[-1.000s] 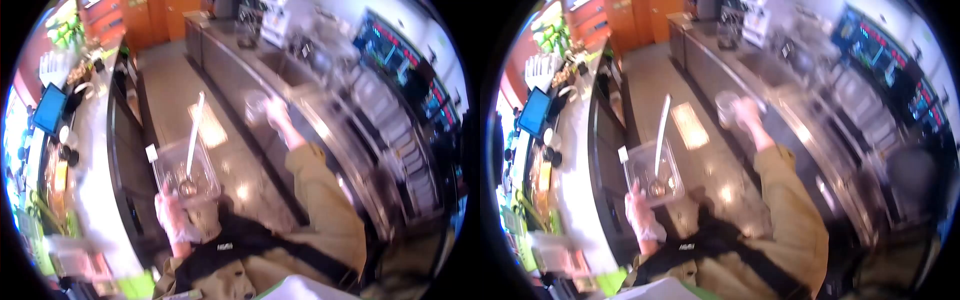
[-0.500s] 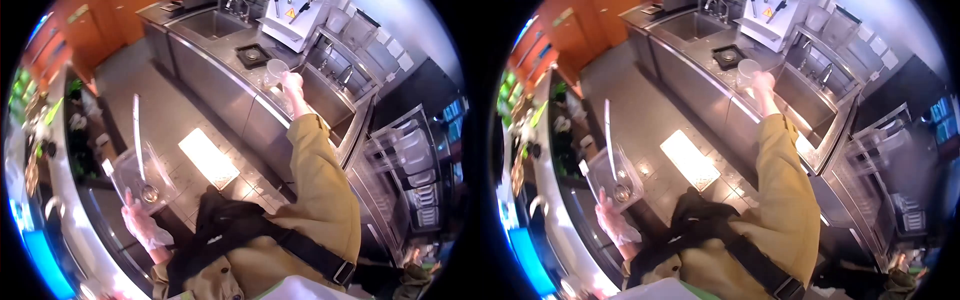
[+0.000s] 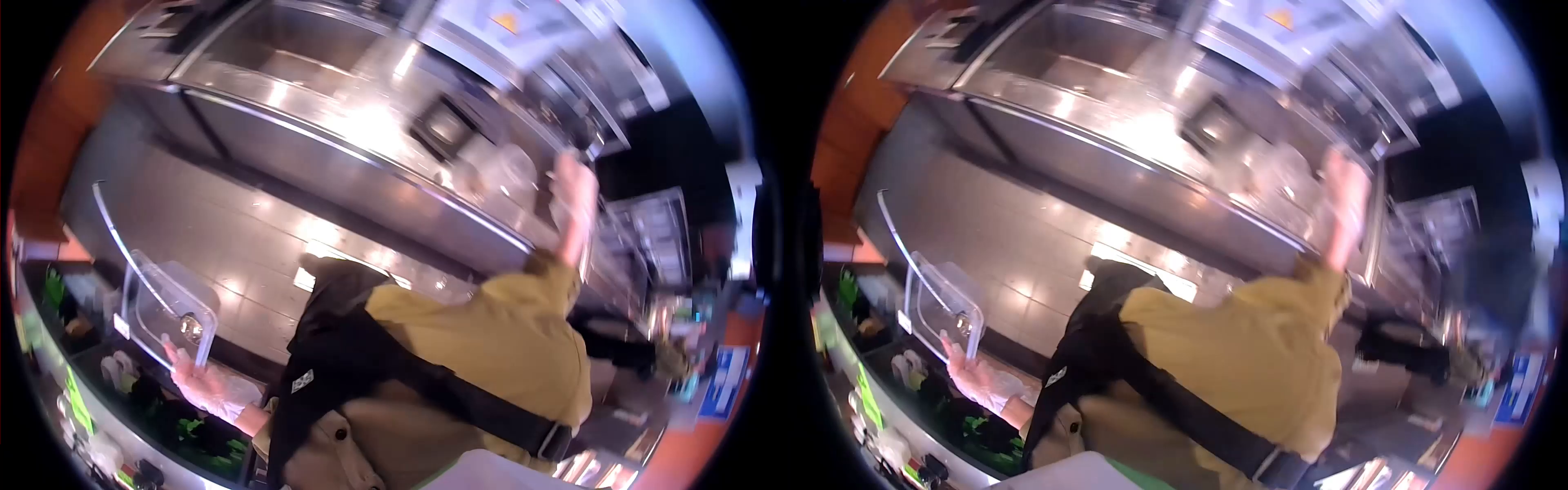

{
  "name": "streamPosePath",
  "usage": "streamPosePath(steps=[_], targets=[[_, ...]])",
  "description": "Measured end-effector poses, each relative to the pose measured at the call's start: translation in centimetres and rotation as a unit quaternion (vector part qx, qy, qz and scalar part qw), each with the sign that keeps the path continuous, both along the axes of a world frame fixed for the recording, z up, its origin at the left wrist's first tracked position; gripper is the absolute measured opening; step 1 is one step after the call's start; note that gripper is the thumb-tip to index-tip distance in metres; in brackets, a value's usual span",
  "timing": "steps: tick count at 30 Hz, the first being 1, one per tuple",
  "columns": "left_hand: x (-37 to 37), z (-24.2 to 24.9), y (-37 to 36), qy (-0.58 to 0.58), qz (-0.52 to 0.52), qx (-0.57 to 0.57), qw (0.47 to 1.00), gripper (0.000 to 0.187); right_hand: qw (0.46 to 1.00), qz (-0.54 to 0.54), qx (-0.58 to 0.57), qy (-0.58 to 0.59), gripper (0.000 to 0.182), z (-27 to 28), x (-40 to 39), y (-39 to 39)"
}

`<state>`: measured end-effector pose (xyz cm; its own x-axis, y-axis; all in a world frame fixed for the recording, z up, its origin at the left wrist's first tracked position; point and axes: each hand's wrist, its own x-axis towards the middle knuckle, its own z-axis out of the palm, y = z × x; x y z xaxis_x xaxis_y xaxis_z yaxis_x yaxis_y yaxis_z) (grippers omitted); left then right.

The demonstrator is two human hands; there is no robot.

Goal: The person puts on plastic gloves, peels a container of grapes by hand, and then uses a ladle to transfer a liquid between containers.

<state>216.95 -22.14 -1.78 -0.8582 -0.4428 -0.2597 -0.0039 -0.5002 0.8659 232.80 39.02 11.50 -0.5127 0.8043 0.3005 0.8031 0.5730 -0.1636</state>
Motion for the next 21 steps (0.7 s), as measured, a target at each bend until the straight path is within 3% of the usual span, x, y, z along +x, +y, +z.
streamPosePath(steps=[1,2,3,5,6,7,8,9,10,11,13,15,16,17,18,19,20,21], targets=[[-2.2,-0.9,-2.0,0.006,-0.008,0.066,0.998,0.061,0.973,-0.010,-0.111,0.203,0.038,1.7,-4.2,-2.9],[-5.1,-0.4,-3.0,0.001,0.003,0.064,0.998,0.062,0.955,0.099,-0.110,0.256,0.040,3.7,-10.4,-8.6],[-8.4,0.1,-3.9,-0.001,0.023,0.058,0.998,0.063,0.941,0.122,-0.175,0.263,0.041,4.4,-17.6,-13.0],[-15.5,-0.4,-6.6,-0.019,0.050,0.013,0.998,0.056,0.882,0.327,-0.189,0.281,0.042,1.0,-33.5,-19.8],[-19.1,-1.6,-8.6,0.015,0.050,0.039,0.998,0.047,0.877,0.369,-0.221,0.213,0.038,-0.2,-41.7,-24.1],[-22.4,-1.9,-10.7,0.047,0.054,0.061,0.996,0.039,0.851,0.340,-0.370,0.154,0.035,-1.4,-49.4,-29.7],[-26.0,-2.2,-12.3,0.022,0.147,0.036,0.988,0.033,0.726,0.387,-0.539,0.180,0.035,-7.2,-58.1,-32.9],[-25.8,-0.5,-12.4,0.000,0.229,0.021,0.973,0.027,0.688,0.407,-0.584,0.140,0.027,-11.3,-65.8,-38.4],[-33.5,-1.8,-16.7,-0.019,0.227,0.022,0.973,0.021,0.648,0.422,-0.626,0.098,0.018,-15.3,-73.7,-43.8],[-35.9,-1.6,-19.3,-0.031,0.222,0.035,0.974,0.016,0.679,0.481,-0.548,0.077,0.020,-21.4,-79.4,-48.2],[-43.3,0.6,-23.7,-0.052,0.222,0.021,0.973,0.021,0.708,0.472,-0.519,-0.083,0.036,-23.7,-83.1,-56.2],[-51.2,3.1,-26.9,-0.086,0.265,-0.026,0.960,0.027,0.806,0.461,-0.364,-0.073,0.044,-31.1,-88.3,-59.1],[-54.9,3.2,-29.2,-0.070,0.218,0.001,0.973,0.039,0.765,0.383,-0.507,-0.105,0.041,-29.9,-89.2,-59.6],[-58.6,3.3,-31.5,-0.057,0.169,0.026,0.984,0.050,0.785,0.293,-0.501,-0.215,0.035,-23.0,-90.6,-61.5],[-62.6,3.3,-33.1,-0.073,0.153,0.021,0.985,0.049,0.790,0.290,-0.497,-0.214,0.028,-25.6,-92.8,-60.6],[-67.6,3.1,-35.4,-0.084,0.134,0.011,0.987,0.049,0.750,0.581,-0.279,-0.147,0.024,-34.6,-94.4,-57.6],[-73.1,3.0,-36.4,-0.036,0.158,-0.018,0.987,0.037,0.763,0.424,-0.442,-0.208,0.022,-33.8,-98.0,-58.8],[-78.3,3.1,-38.2,-0.026,0.158,-0.006,0.987,0.032,0.733,0.246,-0.582,-0.251,0.021,-33.1,-102.2,-59.8]])
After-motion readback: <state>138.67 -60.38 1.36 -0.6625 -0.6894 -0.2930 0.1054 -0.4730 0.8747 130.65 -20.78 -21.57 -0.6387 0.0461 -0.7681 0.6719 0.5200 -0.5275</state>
